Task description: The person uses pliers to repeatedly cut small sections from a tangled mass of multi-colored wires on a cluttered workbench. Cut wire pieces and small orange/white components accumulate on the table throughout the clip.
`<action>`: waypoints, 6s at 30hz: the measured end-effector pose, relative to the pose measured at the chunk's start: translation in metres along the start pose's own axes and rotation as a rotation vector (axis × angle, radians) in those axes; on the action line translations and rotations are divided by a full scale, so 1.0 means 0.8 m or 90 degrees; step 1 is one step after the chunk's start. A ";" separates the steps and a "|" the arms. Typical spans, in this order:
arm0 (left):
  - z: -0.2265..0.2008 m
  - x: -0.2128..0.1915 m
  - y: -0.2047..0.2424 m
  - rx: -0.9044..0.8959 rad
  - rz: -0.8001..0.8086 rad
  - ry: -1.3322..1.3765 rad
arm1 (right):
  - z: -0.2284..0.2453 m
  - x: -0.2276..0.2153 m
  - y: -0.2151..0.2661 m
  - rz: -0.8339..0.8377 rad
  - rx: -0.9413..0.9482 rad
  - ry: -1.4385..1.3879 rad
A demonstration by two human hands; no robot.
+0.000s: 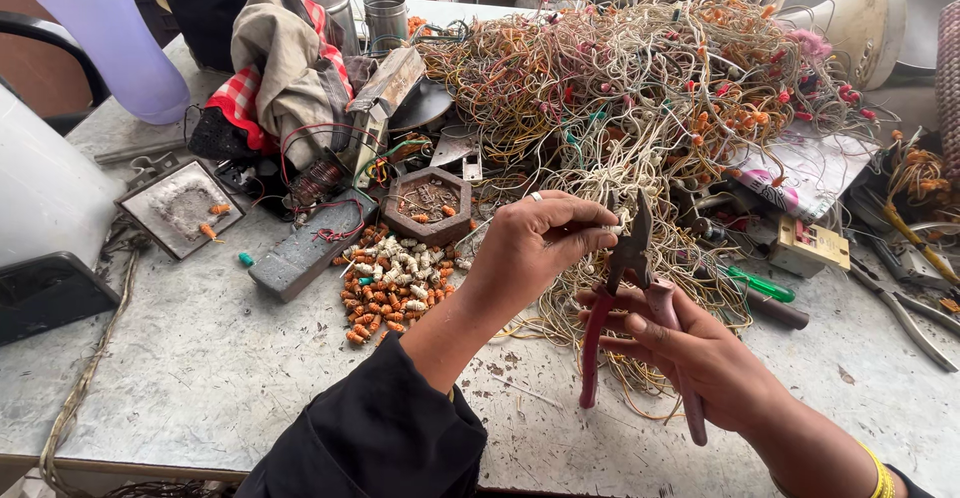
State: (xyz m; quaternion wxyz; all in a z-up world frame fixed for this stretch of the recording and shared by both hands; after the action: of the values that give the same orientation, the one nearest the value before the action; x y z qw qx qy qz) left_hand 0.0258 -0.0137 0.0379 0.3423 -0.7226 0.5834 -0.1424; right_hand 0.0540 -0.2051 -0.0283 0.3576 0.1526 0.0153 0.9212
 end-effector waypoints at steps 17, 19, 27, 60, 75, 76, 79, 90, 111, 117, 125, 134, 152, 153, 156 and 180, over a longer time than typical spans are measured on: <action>-0.034 0.004 0.009 0.105 -0.084 -0.117 | -0.011 -0.003 0.000 -0.012 0.009 0.117; -0.031 0.004 0.009 0.091 -0.085 -0.125 | -0.014 -0.003 -0.002 -0.012 0.016 0.136; -0.029 0.008 0.014 0.092 -0.098 -0.124 | -0.031 -0.010 -0.001 -0.068 0.029 -0.001; -0.030 -0.028 0.009 0.062 -0.110 -0.180 | -0.052 -0.017 -0.011 -0.005 0.130 0.038; -0.078 0.015 0.025 0.221 0.004 -0.366 | -0.021 -0.007 -0.004 0.017 0.054 0.052; -0.077 0.016 0.028 0.224 -0.002 -0.363 | -0.024 -0.009 -0.004 0.005 0.063 0.059; -0.069 0.017 0.027 0.179 0.005 -0.303 | -0.026 -0.014 -0.006 -0.006 0.065 0.096; -0.058 0.013 0.026 0.178 -0.007 -0.270 | -0.038 -0.008 -0.006 -0.001 0.046 -0.037; 0.053 -0.136 0.048 -0.297 0.205 -0.793 | 0.006 -0.006 0.004 -0.004 -0.163 -0.214; 0.061 -0.155 0.057 -0.394 0.192 -0.874 | 0.001 -0.024 0.008 -0.051 -0.155 -0.202; 0.013 -0.040 0.027 0.127 0.039 -0.480 | 0.018 -0.024 0.029 0.050 -0.222 -0.267; 0.067 0.068 0.019 0.247 0.224 -0.612 | 0.001 -0.021 0.017 0.038 -0.130 -0.295; 0.082 0.004 0.001 -0.002 0.000 -0.327 | -0.026 0.018 -0.006 0.026 0.021 -0.203; 0.075 -0.004 0.000 0.003 -0.026 -0.270 | -0.028 0.019 -0.006 0.032 0.031 -0.194; 0.066 -0.022 -0.004 -0.039 -0.063 -0.139 | -0.038 0.020 -0.004 0.026 0.073 -0.180; -0.038 -0.005 0.021 0.079 -0.057 -0.210 | -0.035 0.011 -0.005 -0.017 0.042 -0.147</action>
State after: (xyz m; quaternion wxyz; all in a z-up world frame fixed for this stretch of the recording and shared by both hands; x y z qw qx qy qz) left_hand -0.0061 -0.0215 0.0498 0.4703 -0.7392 0.4766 -0.0728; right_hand 0.0424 -0.1937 -0.0533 0.3643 0.2692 0.0061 0.8915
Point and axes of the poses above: each hand's wrist, its own y-axis away from the middle knuckle, its own x-axis out of the palm, z = x × y, the point moved 6 cm from there along -y, towards the middle knuckle, and after that the axes turned 3 degrees about -y, right-handed, at the moved point
